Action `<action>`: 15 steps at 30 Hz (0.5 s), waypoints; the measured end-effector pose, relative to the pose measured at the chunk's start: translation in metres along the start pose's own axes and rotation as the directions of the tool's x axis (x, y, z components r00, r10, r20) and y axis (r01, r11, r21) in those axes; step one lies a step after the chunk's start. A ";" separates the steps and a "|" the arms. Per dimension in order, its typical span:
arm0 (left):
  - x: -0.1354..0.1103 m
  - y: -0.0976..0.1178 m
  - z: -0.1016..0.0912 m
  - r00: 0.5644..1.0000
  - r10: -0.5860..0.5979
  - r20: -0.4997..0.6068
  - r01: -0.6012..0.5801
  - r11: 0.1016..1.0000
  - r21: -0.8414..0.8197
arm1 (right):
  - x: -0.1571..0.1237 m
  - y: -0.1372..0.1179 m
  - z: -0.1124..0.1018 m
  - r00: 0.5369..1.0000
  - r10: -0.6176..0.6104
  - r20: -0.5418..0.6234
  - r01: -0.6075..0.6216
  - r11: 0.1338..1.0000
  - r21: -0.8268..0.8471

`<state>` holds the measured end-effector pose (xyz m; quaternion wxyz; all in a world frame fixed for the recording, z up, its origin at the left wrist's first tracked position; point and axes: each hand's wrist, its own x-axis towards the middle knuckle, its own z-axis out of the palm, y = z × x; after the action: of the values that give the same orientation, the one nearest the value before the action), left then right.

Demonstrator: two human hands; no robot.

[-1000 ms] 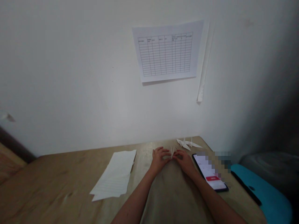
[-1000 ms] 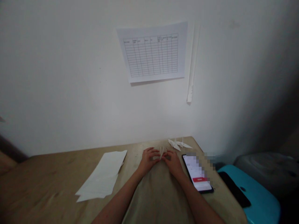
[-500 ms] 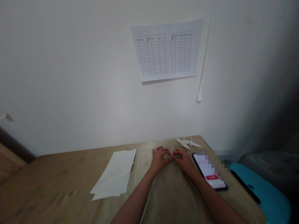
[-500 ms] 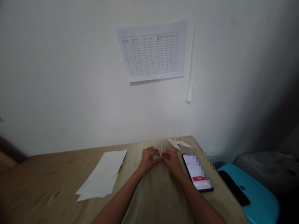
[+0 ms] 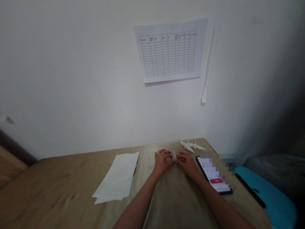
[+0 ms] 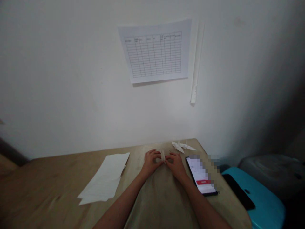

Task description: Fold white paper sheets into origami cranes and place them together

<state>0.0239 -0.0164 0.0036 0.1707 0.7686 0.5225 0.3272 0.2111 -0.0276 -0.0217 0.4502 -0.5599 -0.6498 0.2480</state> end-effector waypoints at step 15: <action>0.004 -0.013 0.007 1.000 -0.016 0.017 0.016 1.000 -0.014 | 0.005 0.010 0.001 0.990 -0.142 -0.007 0.141 0.986 -0.085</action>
<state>0.0203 -0.0070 -0.0077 0.1834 0.7660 0.5246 0.3230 0.2148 -0.0199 -0.0286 0.4469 -0.5324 -0.6949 0.1842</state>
